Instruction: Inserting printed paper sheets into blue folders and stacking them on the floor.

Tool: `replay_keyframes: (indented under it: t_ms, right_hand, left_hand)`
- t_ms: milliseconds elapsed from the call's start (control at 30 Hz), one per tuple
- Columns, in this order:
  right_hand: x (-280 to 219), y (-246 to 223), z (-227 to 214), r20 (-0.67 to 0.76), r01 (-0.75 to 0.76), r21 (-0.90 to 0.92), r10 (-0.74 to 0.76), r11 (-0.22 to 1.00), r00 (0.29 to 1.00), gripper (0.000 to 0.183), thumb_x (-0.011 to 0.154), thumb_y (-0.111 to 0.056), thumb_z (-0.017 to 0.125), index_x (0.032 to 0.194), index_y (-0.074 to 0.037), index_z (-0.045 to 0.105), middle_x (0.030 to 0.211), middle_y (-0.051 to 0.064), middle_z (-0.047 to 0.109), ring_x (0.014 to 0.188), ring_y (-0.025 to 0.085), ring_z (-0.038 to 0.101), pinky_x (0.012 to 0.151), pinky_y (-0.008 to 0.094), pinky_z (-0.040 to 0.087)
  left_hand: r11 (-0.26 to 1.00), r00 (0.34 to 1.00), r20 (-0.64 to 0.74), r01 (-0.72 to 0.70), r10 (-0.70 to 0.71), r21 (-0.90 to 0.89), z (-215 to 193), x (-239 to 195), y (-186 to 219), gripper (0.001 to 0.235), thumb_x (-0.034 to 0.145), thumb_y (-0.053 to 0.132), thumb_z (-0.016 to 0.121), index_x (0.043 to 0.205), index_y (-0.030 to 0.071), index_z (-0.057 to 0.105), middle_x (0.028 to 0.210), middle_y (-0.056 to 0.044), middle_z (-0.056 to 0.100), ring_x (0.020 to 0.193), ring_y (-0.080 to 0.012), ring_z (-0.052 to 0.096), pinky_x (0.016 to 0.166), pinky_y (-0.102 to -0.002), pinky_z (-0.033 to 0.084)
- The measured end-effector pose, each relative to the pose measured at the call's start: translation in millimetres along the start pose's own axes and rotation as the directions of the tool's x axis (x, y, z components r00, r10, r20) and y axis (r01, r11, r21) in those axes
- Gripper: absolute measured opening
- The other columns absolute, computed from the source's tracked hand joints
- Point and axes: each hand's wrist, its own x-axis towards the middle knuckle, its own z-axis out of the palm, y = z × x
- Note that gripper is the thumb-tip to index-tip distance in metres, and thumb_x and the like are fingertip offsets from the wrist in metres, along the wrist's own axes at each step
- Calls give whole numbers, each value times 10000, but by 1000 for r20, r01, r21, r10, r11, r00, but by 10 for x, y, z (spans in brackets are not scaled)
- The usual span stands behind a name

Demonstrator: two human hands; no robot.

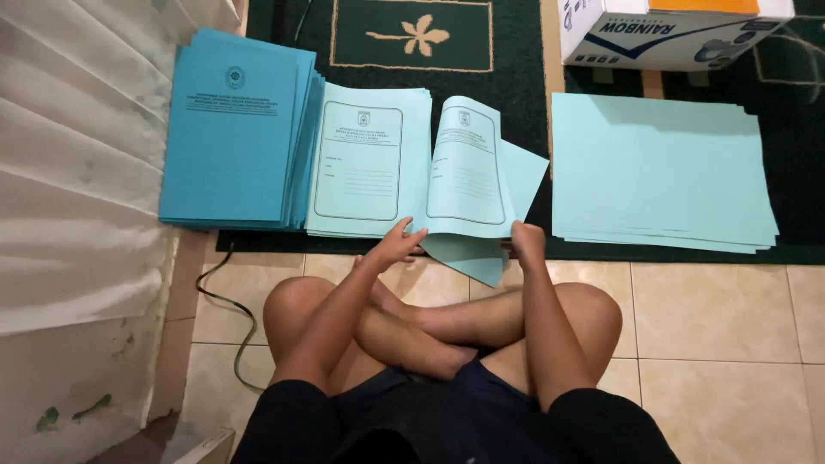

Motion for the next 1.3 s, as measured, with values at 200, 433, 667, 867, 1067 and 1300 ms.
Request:
replay_keyframes:
  t_ms: [200, 433, 667, 867, 1067, 1300]
  right_hand:
    - [-60, 43, -88, 286, -10, -442, 152, 897, 946, 446, 752, -203, 667, 971, 183, 712, 810, 327, 720, 756, 462, 753, 702, 566, 575]
    - [233, 363, 212, 439, 144, -406, 54, 902, 897, 392, 733, -287, 729, 910, 60, 778, 846, 260, 728, 821, 362, 737, 714, 444, 583]
    - [47, 249, 172, 505, 304, -610, 64, 732, 861, 498, 703, -382, 715, 899, 71, 778, 880, 278, 734, 857, 410, 703, 718, 512, 553]
    - [-15, 194, 218, 351, 388, -597, -206, 702, 913, 609, 819, -467, 716, 1266, -69, 608, 1243, 282, 643, 1161, 475, 651, 942, 595, 534]
    - [-871, -478, 328, 459, 632, -589, -436, 504, 775, 687, 982, -406, 606, 1539, -37, 447, 1586, 357, 340, 1492, 513, 312, 1193, 651, 264]
    - [-580, -57, 662, 697, 714, -657, -165, 243, 698, 990, 936, -748, 435, 1676, -202, 67, 1714, 251, -42, 1571, 474, -62, 1224, 687, 27]
  left_hand:
    - [996, 995, -66, -82, 79, -36, -59, 107, -10, 564, 899, 71, 747, 1411, -50, 545, 1164, -221, 713, 920, -316, 768, 748, -386, 653]
    - [981, 996, -88, -39, 23, -192, -269, -90, 141, 676, 754, -34, 831, 1364, -21, 540, 1029, -195, 710, 919, -397, 754, 809, -537, 635]
    - [983, 937, -336, -43, 101, 176, -460, 451, -270, 584, 870, 450, 829, 1221, 2, 697, 1003, -219, 742, 762, -301, 753, 580, -457, 672]
    - [672, 904, -336, 76, 266, 736, -491, 386, -426, 344, 870, 321, 743, 1065, 38, 745, 971, -235, 734, 921, -443, 731, 726, -596, 607]
    - [205, 833, -129, 19, 538, 979, -121, 8, -19, 734, 885, 327, 766, 1464, -25, 485, 1320, -299, 565, 1264, -470, 518, 993, -636, 449]
    - [-40, 866, 168, -170, 472, 985, 37, 365, -205, 773, 1050, 552, 370, 1596, 5, 334, 1659, -252, 309, 1573, -387, 219, 1246, -611, 153]
